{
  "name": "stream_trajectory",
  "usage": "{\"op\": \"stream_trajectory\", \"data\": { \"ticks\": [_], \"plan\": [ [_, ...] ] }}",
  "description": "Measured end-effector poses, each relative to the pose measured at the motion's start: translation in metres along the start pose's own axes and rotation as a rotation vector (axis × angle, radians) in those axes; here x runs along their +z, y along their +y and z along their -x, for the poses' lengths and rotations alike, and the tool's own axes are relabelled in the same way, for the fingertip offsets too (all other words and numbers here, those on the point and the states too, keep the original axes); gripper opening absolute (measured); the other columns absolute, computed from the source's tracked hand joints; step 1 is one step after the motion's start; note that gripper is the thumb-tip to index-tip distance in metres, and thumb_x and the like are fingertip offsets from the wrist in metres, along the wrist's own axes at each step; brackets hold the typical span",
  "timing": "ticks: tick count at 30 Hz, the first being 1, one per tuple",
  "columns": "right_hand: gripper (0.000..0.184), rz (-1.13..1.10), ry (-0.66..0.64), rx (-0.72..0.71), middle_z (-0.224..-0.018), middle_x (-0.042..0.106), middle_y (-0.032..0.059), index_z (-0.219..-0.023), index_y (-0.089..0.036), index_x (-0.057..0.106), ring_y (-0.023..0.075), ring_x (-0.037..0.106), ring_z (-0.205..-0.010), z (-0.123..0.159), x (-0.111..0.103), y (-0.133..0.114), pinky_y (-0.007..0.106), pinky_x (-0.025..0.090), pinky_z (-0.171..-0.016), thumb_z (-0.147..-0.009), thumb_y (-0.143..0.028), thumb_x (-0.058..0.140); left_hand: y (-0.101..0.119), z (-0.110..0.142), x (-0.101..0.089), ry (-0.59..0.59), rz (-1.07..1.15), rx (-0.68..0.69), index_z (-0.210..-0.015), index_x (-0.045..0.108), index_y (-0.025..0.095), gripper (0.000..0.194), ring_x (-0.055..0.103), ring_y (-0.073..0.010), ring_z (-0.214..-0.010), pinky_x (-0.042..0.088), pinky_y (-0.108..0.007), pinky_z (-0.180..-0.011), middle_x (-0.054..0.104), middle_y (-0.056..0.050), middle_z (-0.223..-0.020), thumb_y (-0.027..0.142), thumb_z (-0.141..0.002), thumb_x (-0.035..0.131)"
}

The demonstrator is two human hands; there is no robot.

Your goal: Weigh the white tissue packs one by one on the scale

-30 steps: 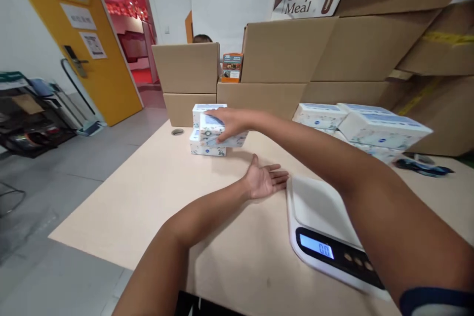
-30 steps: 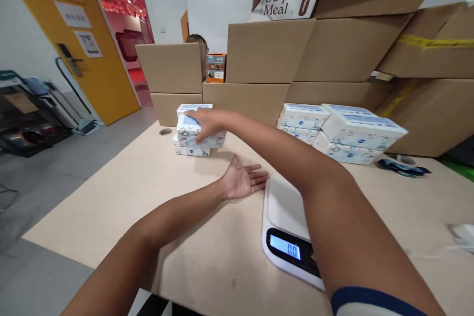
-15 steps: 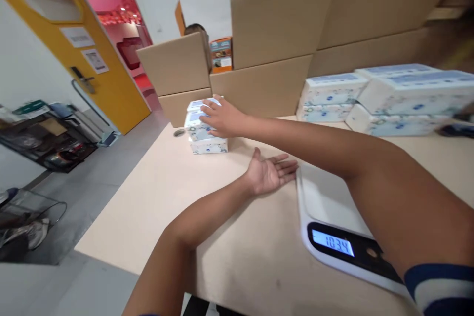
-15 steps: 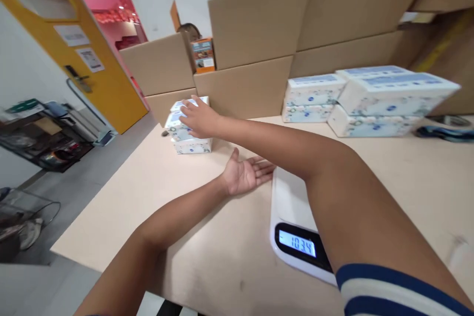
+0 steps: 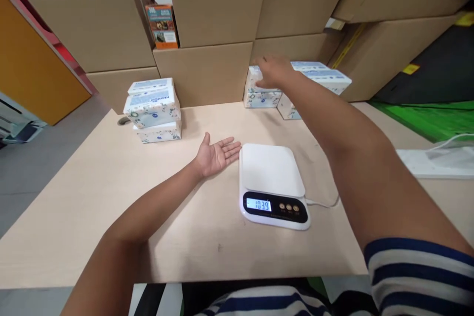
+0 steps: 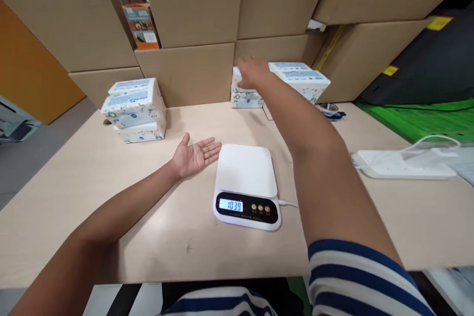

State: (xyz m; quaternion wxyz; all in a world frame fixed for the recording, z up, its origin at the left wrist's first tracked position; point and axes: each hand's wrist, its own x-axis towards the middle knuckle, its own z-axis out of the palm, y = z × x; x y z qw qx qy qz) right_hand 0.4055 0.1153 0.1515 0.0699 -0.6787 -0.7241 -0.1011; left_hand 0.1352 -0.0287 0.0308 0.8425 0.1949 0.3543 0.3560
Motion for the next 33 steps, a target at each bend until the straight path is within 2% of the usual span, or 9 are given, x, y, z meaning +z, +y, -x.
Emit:
{"op": "stream_trajectory", "data": {
  "ticks": [4, 6, 8, 12, 17, 22, 25, 30, 33],
  "plan": [
    [0.107, 0.006, -0.144, 0.155, -0.171, 0.050, 0.0302, -0.170, -0.016, 0.042, 0.0526, 0.049, -0.157, -0.022, 0.026, 0.013, 0.071, 0.045, -0.123, -0.080, -0.035, 0.096, 0.001, 0.000, -0.005, -0.015, 0.021, -0.023, -0.161, 0.054, 0.004, 0.096, 0.074, -0.0334, -0.137, 0.060, -0.045, -0.112, 0.068, -0.031, -0.154, 0.076, -0.111, 0.015],
    [0.106, 0.004, -0.142, 0.202, -0.170, 0.050, 0.0327, -0.168, -0.014, 0.040, 0.0520, 0.048, -0.157, -0.029, 0.038, 0.006, 0.072, 0.043, -0.123, -0.079, -0.033, 0.094, 0.001, 0.001, -0.007, -0.022, 0.024, -0.028, -0.161, 0.053, 0.003, 0.094, 0.075, -0.0325, -0.134, 0.060, -0.044, -0.111, 0.068, -0.030, -0.154, 0.074, -0.112, 0.016],
    [0.097, 0.000, -0.122, 0.192, -0.166, 0.053, 0.0328, -0.163, -0.011, 0.043, 0.0486, 0.048, -0.157, -0.036, 0.045, -0.001, 0.067, 0.038, -0.127, -0.080, -0.030, 0.090, 0.001, 0.002, -0.008, -0.026, 0.028, -0.026, -0.162, 0.053, 0.004, 0.091, 0.076, -0.0317, -0.132, 0.059, -0.043, -0.113, 0.068, -0.029, -0.155, 0.073, -0.113, 0.020],
    [0.086, -0.024, -0.118, 0.145, -0.152, 0.065, 0.0295, -0.154, -0.012, 0.050, 0.0447, 0.056, -0.149, -0.051, 0.046, -0.004, 0.057, 0.042, -0.123, -0.079, -0.025, 0.090, 0.000, 0.002, -0.009, -0.028, 0.041, -0.034, -0.164, 0.050, 0.006, 0.085, 0.077, -0.0307, -0.130, 0.059, -0.043, -0.114, 0.070, -0.028, -0.152, 0.071, -0.114, 0.029],
    [0.086, -0.051, -0.149, 0.144, -0.150, 0.067, 0.0248, -0.154, -0.016, 0.053, 0.0441, 0.061, -0.144, -0.059, 0.043, 0.005, 0.055, 0.048, -0.120, -0.078, -0.023, 0.093, 0.000, 0.003, -0.007, -0.006, 0.035, -0.039, -0.160, 0.054, 0.005, 0.081, 0.079, -0.0297, -0.124, 0.058, -0.043, -0.116, 0.073, -0.027, -0.147, 0.068, -0.115, 0.031],
    [0.096, -0.097, -0.166, 0.165, -0.154, 0.065, 0.0301, -0.162, -0.014, 0.044, 0.0480, 0.064, -0.143, -0.059, 0.046, 0.007, 0.058, 0.054, -0.113, -0.080, -0.032, 0.092, -0.002, 0.005, -0.006, -0.007, -0.005, -0.017, -0.158, 0.056, 0.006, 0.071, 0.079, -0.0286, -0.126, 0.054, -0.043, -0.124, 0.074, -0.026, -0.146, 0.060, -0.116, 0.039],
    [0.101, -0.127, -0.164, 0.170, -0.156, 0.063, 0.0316, -0.161, -0.012, 0.045, 0.0483, 0.063, -0.145, -0.060, 0.048, 0.008, 0.057, 0.054, -0.115, -0.077, -0.035, 0.094, -0.003, 0.004, -0.008, -0.008, 0.004, -0.012, -0.161, 0.054, 0.007, 0.068, 0.080, -0.0283, -0.125, 0.054, -0.043, -0.124, 0.074, -0.025, -0.146, 0.056, -0.116, 0.043],
    [0.109, -0.185, -0.155, 0.170, -0.158, 0.062, 0.0255, -0.162, -0.017, 0.047, 0.0428, 0.064, -0.144, -0.062, 0.051, 0.015, 0.052, 0.051, -0.118, -0.072, -0.052, 0.099, -0.002, 0.004, -0.009, -0.016, 0.024, -0.007, -0.162, 0.052, 0.007, 0.066, 0.082, -0.0275, -0.116, 0.057, -0.042, -0.119, 0.075, -0.025, -0.143, 0.053, -0.115, 0.048],
    [0.118, -0.206, -0.161, 0.164, -0.169, 0.054, 0.0245, -0.171, -0.020, 0.039, 0.0416, 0.059, -0.151, -0.065, 0.052, 0.020, 0.052, 0.050, -0.123, -0.074, -0.055, 0.096, -0.002, 0.005, -0.006, 0.002, 0.019, -0.009, -0.157, 0.056, 0.007, 0.062, 0.082, -0.0266, -0.114, 0.057, -0.041, -0.118, 0.077, -0.023, -0.139, 0.053, -0.116, 0.046]
  ]
}}
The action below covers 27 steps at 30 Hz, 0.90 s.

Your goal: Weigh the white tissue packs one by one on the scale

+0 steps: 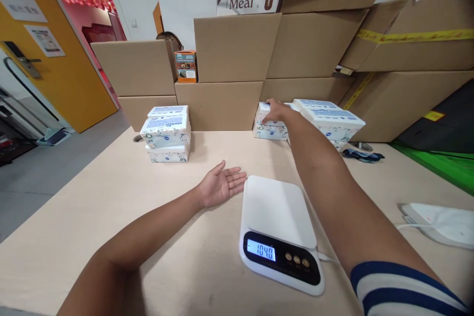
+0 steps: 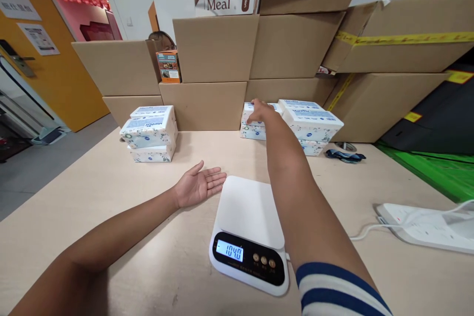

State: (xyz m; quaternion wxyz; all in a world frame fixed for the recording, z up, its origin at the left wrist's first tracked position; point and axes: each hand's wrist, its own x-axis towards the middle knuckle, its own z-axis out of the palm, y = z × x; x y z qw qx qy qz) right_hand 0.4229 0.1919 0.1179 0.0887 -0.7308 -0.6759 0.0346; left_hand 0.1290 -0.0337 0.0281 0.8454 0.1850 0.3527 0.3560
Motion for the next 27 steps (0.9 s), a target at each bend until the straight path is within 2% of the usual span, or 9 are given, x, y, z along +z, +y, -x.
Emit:
{"op": "stream_trajectory", "data": {
  "ticks": [6, 9, 12, 15, 19, 23, 25, 27],
  "plan": [
    [0.129, 0.059, -0.032, -0.062, -0.187, 0.029, 0.0241, -0.179, -0.020, 0.027, 0.0401, 0.029, -0.175, -0.006, 0.003, -0.002, 0.058, 0.028, -0.141, -0.072, -0.036, 0.097, 0.000, 0.003, 0.006, 0.023, -0.014, 0.001, -0.149, 0.062, 0.005, 0.061, 0.082, -0.0263, -0.111, 0.054, -0.043, -0.123, 0.079, -0.023, -0.132, 0.053, -0.117, 0.041],
    [0.132, 0.090, -0.033, -0.066, -0.187, 0.028, 0.0267, -0.181, -0.018, 0.023, 0.0424, 0.027, -0.176, -0.005, 0.006, -0.004, 0.062, 0.027, -0.141, -0.072, -0.030, 0.097, 0.000, 0.003, 0.006, 0.017, -0.016, 0.002, -0.148, 0.062, 0.006, 0.060, 0.082, -0.0262, -0.111, 0.053, -0.043, -0.125, 0.079, -0.023, -0.133, 0.052, -0.117, 0.041],
    [0.130, 0.111, -0.015, -0.064, -0.185, 0.030, 0.0284, -0.180, -0.017, 0.026, 0.0447, 0.027, -0.175, -0.001, 0.010, -0.003, 0.060, 0.029, -0.140, -0.072, -0.028, 0.097, 0.000, 0.002, 0.005, 0.013, -0.021, 0.005, -0.148, 0.062, 0.006, 0.059, 0.082, -0.0261, -0.114, 0.053, -0.043, -0.126, 0.078, -0.023, -0.137, 0.052, -0.117, 0.042],
    [0.129, 0.122, 0.008, -0.069, -0.186, 0.026, 0.0287, -0.181, -0.017, 0.023, 0.0438, 0.023, -0.176, 0.002, 0.015, -0.001, 0.059, 0.023, -0.141, -0.074, -0.030, 0.095, 0.000, 0.001, 0.004, 0.005, -0.044, 0.008, -0.151, 0.061, 0.007, 0.060, 0.080, -0.0272, -0.123, 0.053, -0.042, -0.127, 0.075, -0.025, -0.143, 0.053, -0.116, 0.044],
    [0.136, 0.133, 0.018, -0.091, -0.191, 0.007, 0.0277, -0.183, -0.017, 0.007, 0.0446, 0.007, -0.179, 0.006, 0.025, 0.002, 0.063, 0.010, -0.143, -0.076, -0.033, 0.091, 0.001, 0.000, 0.004, 0.003, -0.053, 0.018, -0.150, 0.061, 0.008, 0.059, 0.075, -0.0285, -0.137, 0.051, -0.043, -0.130, 0.073, -0.024, -0.147, 0.053, -0.115, 0.047],
    [0.140, 0.149, 0.045, -0.104, -0.191, -0.011, 0.0279, -0.183, -0.014, -0.003, 0.0474, -0.009, -0.179, 0.020, 0.037, 0.001, 0.067, 0.000, -0.142, -0.077, -0.031, 0.087, 0.001, 0.000, 0.005, 0.001, -0.057, 0.023, -0.142, 0.065, 0.008, 0.055, 0.072, -0.0292, -0.140, 0.048, -0.045, -0.134, 0.073, -0.024, -0.146, 0.053, -0.115, 0.047],
    [0.139, 0.174, 0.065, -0.121, -0.190, -0.008, 0.0309, -0.183, -0.012, -0.002, 0.0500, -0.005, -0.178, 0.030, 0.038, 0.001, 0.068, 0.003, -0.141, -0.078, -0.032, 0.088, 0.002, -0.001, 0.005, -0.004, -0.063, 0.021, -0.137, 0.066, 0.009, 0.053, 0.073, -0.0288, -0.139, 0.048, -0.044, -0.134, 0.074, -0.023, -0.144, 0.053, -0.114, 0.047],
    [0.137, 0.206, 0.069, -0.136, -0.188, 0.006, 0.0342, -0.183, -0.012, 0.002, 0.0529, 0.010, -0.176, 0.039, 0.033, 0.002, 0.069, 0.014, -0.140, -0.079, -0.034, 0.089, 0.002, -0.002, 0.005, -0.010, -0.069, 0.026, -0.132, 0.068, 0.010, 0.051, 0.074, -0.0283, -0.136, 0.049, -0.044, -0.133, 0.075, -0.022, -0.140, 0.053, -0.114, 0.048]
  ]
}}
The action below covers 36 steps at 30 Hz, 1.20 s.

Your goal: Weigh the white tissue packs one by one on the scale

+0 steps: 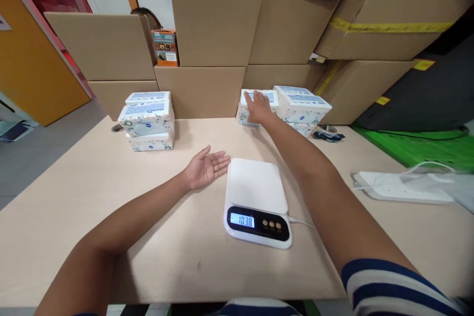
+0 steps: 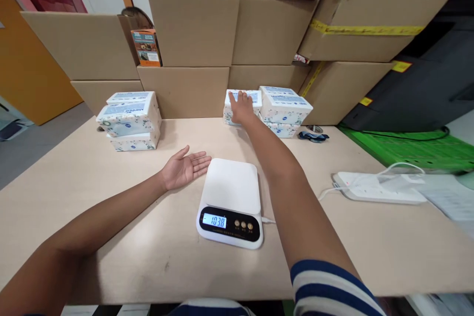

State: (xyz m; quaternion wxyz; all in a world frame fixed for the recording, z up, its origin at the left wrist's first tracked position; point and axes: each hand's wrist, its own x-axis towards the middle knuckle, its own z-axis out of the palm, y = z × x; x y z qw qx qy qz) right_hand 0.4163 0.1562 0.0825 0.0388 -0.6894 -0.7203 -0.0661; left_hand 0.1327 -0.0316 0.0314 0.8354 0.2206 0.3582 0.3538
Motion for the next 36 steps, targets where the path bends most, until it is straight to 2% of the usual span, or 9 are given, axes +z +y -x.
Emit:
{"op": "stream_trajectory", "data": {
  "ticks": [3, 6, 10, 16, 21, 24, 26, 30, 36],
  "plan": [
    [0.136, 0.029, -0.029, 0.002, -0.181, 0.029, 0.0330, -0.183, -0.016, 0.010, 0.0542, 0.029, -0.168, 0.004, -0.020, 0.006, 0.069, 0.030, -0.134, -0.078, -0.043, 0.092, 0.000, -0.002, 0.000, -0.012, -0.013, 0.010, -0.129, 0.069, 0.012, 0.048, 0.076, -0.0278, -0.132, 0.051, -0.043, -0.131, 0.075, -0.021, -0.138, 0.053, -0.114, 0.049],
    [0.127, 0.033, -0.069, 0.022, -0.176, 0.039, 0.0315, -0.176, -0.014, 0.034, 0.0558, 0.034, -0.165, 0.000, -0.041, 0.009, 0.070, 0.036, -0.130, -0.074, -0.057, 0.096, 0.000, -0.002, 0.000, -0.021, -0.026, 0.015, -0.129, 0.069, 0.012, 0.049, 0.076, -0.0276, -0.132, 0.052, -0.043, -0.129, 0.075, -0.022, -0.139, 0.054, -0.114, 0.049],
    [0.108, 0.007, -0.056, 0.018, -0.168, 0.052, 0.0318, -0.162, -0.007, 0.052, 0.0527, 0.043, -0.162, 0.005, -0.052, 0.002, 0.068, 0.043, -0.128, -0.075, -0.049, 0.101, -0.001, -0.001, -0.001, -0.025, -0.035, 0.028, -0.129, 0.069, 0.011, 0.049, 0.075, -0.0272, -0.132, 0.050, -0.042, -0.131, 0.075, -0.022, -0.138, 0.053, -0.114, 0.048],
    [0.053, 0.004, 0.059, -0.053, -0.156, 0.066, 0.0142, -0.151, -0.021, 0.065, 0.0312, 0.067, -0.139, 0.032, -0.050, -0.009, 0.058, 0.057, -0.120, -0.105, -0.046, 0.076, 0.000, -0.004, -0.005, -0.047, -0.031, 0.016, -0.132, 0.068, 0.010, 0.050, 0.077, -0.0271, -0.129, 0.051, -0.042, -0.129, 0.076, -0.022, -0.135, 0.053, -0.114, 0.049],
    [0.113, -0.013, 0.064, -0.067, -0.168, 0.054, 0.0311, -0.174, -0.008, 0.035, 0.0459, 0.054, -0.156, 0.048, -0.074, -0.014, 0.064, 0.044, -0.131, -0.082, -0.035, 0.097, 0.000, -0.006, -0.002, -0.051, -0.038, 0.001, -0.123, 0.070, 0.013, 0.047, 0.079, -0.0254, -0.122, 0.052, -0.041, -0.128, 0.080, -0.019, -0.121, 0.053, -0.114, 0.046],
    [0.140, -0.095, 0.103, -0.131, -0.180, 0.042, 0.0252, -0.182, -0.019, 0.016, 0.0489, 0.046, -0.164, 0.069, -0.094, -0.011, 0.063, 0.045, -0.131, -0.073, -0.040, 0.102, -0.001, -0.008, -0.001, -0.073, -0.076, 0.021, -0.118, 0.072, 0.016, 0.048, 0.077, -0.0260, -0.126, 0.052, -0.040, -0.128, 0.080, -0.017, -0.119, 0.057, -0.112, 0.049],
    [0.155, -0.144, 0.072, -0.171, -0.180, 0.044, 0.0198, -0.184, -0.027, 0.005, 0.0498, 0.050, -0.161, 0.095, -0.106, -0.011, 0.064, 0.049, -0.128, -0.067, -0.050, 0.104, -0.002, -0.010, -0.001, -0.088, -0.100, 0.040, -0.119, 0.072, 0.016, 0.049, 0.075, -0.0271, -0.132, 0.053, -0.040, -0.127, 0.079, -0.019, -0.126, 0.059, -0.110, 0.052],
    [0.163, -0.192, -0.135, -0.255, -0.167, 0.063, 0.0168, -0.184, -0.030, 0.004, 0.0473, 0.069, -0.139, 0.169, -0.121, -0.025, 0.059, 0.060, -0.112, -0.060, -0.065, 0.104, -0.004, -0.013, -0.001, -0.117, -0.153, 0.078, -0.121, 0.072, 0.016, 0.050, 0.072, -0.0293, -0.140, 0.055, -0.041, -0.126, 0.076, -0.021, -0.137, 0.061, -0.107, 0.056],
    [0.159, -0.067, -0.344, -0.345, -0.160, 0.068, 0.0178, -0.184, -0.034, -0.001, 0.0447, 0.076, -0.120, 0.246, -0.111, -0.056, 0.054, 0.063, -0.095, -0.062, -0.053, 0.100, -0.006, -0.014, -0.001, -0.105, -0.191, 0.135, -0.124, 0.070, 0.016, 0.052, 0.072, -0.0317, -0.139, 0.056, -0.044, -0.125, 0.076, -0.019, -0.132, 0.062, -0.100, 0.067]
  ]
}}
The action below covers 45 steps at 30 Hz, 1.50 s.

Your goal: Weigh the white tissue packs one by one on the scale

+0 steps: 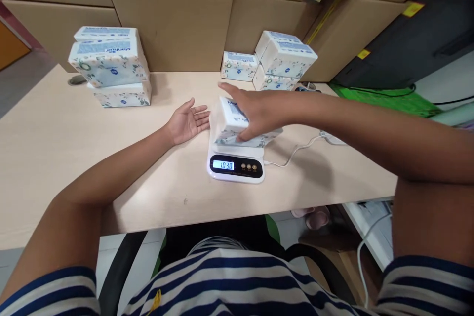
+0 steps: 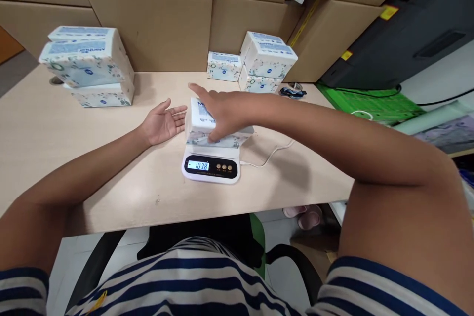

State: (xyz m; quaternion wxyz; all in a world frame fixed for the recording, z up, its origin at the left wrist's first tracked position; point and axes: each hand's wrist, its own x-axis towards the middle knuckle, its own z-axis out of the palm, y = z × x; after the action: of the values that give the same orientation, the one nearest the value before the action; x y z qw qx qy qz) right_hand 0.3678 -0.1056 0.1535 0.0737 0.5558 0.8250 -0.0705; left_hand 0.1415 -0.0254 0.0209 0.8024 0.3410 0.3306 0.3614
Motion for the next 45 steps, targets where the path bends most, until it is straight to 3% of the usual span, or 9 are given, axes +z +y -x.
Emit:
{"op": "stream_trajectory", "data": {
  "ticks": [6, 13, 21, 24, 27, 30, 32, 38, 45],
  "plan": [
    [0.151, 0.110, 0.013, -0.009, -0.155, 0.069, 0.0185, -0.183, -0.035, 0.004, 0.0481, 0.073, -0.121, -0.003, 0.019, -0.002, 0.057, 0.060, -0.097, -0.063, -0.059, 0.094, -0.003, -0.001, -0.002, 0.009, -0.008, 0.018, -0.114, 0.070, 0.018, 0.051, 0.069, -0.0330, -0.140, 0.055, -0.046, -0.126, 0.074, -0.017, -0.127, 0.062, -0.091, 0.083],
    [0.142, 0.121, 0.020, -0.016, -0.155, 0.067, 0.0209, -0.183, -0.031, 0.009, 0.0508, 0.068, -0.129, -0.009, 0.029, -0.003, 0.062, 0.056, -0.103, -0.068, -0.060, 0.086, -0.030, 0.006, 0.004, 0.067, -0.225, 0.310, -0.119, 0.069, 0.023, 0.043, 0.070, -0.0254, -0.134, 0.050, -0.050, -0.129, 0.063, -0.008, -0.150, 0.027, -0.084, 0.094],
    [0.137, 0.082, 0.057, -0.013, -0.154, 0.069, 0.0233, -0.184, -0.026, 0.003, 0.0527, 0.066, -0.134, -0.002, 0.024, -0.012, 0.069, 0.051, -0.113, -0.080, -0.077, 0.077, -0.032, 0.004, 0.003, 0.021, -0.273, 0.314, -0.117, 0.068, 0.020, 0.041, 0.072, -0.0198, -0.117, 0.055, -0.041, -0.118, 0.074, -0.007, -0.124, 0.023, -0.083, 0.091],
    [0.130, -0.010, 0.173, 0.000, -0.159, 0.067, 0.0212, -0.184, -0.024, 0.002, 0.0528, 0.061, -0.145, 0.014, 0.014, -0.005, 0.076, 0.039, -0.125, -0.089, -0.089, 0.062, -0.034, 0.002, 0.002, 0.025, -0.292, 0.344, -0.115, 0.068, 0.021, 0.034, 0.072, -0.0186, -0.112, 0.058, -0.038, -0.109, 0.074, -0.007, -0.125, 0.024, -0.087, 0.086],
    [0.116, -0.153, 0.434, -0.023, -0.169, 0.059, 0.0177, -0.184, -0.025, -0.002, 0.0477, 0.057, -0.154, 0.036, 0.018, 0.018, 0.074, 0.038, -0.129, -0.099, -0.093, 0.039, -0.037, 0.002, 0.002, 0.075, -0.347, 0.417, -0.116, 0.068, 0.024, 0.026, 0.072, -0.0175, -0.104, 0.059, -0.034, -0.100, 0.075, -0.006, -0.126, 0.028, -0.093, 0.081],
    [0.106, -0.292, 0.810, -0.044, -0.176, 0.050, 0.0180, -0.184, -0.028, 0.002, 0.0395, 0.057, -0.157, 0.053, 0.048, 0.048, 0.062, 0.045, -0.130, -0.102, -0.093, 0.024, -0.039, 0.004, 0.002, 0.150, -0.427, 0.532, -0.116, 0.069, 0.027, 0.020, 0.071, -0.0174, -0.103, 0.058, -0.033, -0.097, 0.074, -0.005, -0.130, 0.036, -0.100, 0.076],
    [0.106, -0.365, 0.911, 0.023, -0.176, 0.049, 0.0197, -0.183, -0.028, 0.004, 0.0380, 0.056, -0.159, 0.060, 0.079, 0.063, 0.058, 0.047, -0.129, -0.101, -0.093, 0.020, -0.040, 0.006, 0.001, 0.169, -0.473, 0.606, -0.118, 0.069, 0.029, 0.021, 0.072, -0.0181, -0.106, 0.058, -0.033, -0.097, 0.074, -0.004, -0.134, 0.044, -0.105, 0.073],
    [0.109, -0.537, 0.619, 0.209, -0.163, 0.062, 0.0199, -0.183, -0.027, -0.015, 0.0413, 0.060, -0.154, 0.070, 0.152, 0.078, 0.065, 0.053, -0.120, -0.098, -0.093, 0.004, -0.043, 0.007, -0.002, 0.110, -0.589, 0.709, -0.123, 0.071, 0.030, 0.047, 0.075, -0.0211, -0.107, 0.061, -0.038, -0.099, 0.073, -0.006, -0.135, 0.072, -0.101, 0.071],
    [0.115, -0.629, 0.466, 0.186, -0.158, 0.067, 0.0179, -0.182, -0.027, -0.018, 0.0386, 0.074, -0.129, 0.076, 0.161, 0.087, 0.060, 0.061, -0.107, -0.097, -0.098, 0.017, -0.045, 0.014, -0.002, 0.068, -0.721, 0.848, -0.131, 0.069, 0.033, 0.060, 0.075, -0.0280, -0.119, 0.064, -0.046, -0.100, 0.070, -0.007, -0.133, 0.083, -0.099, 0.065]
  ]
}}
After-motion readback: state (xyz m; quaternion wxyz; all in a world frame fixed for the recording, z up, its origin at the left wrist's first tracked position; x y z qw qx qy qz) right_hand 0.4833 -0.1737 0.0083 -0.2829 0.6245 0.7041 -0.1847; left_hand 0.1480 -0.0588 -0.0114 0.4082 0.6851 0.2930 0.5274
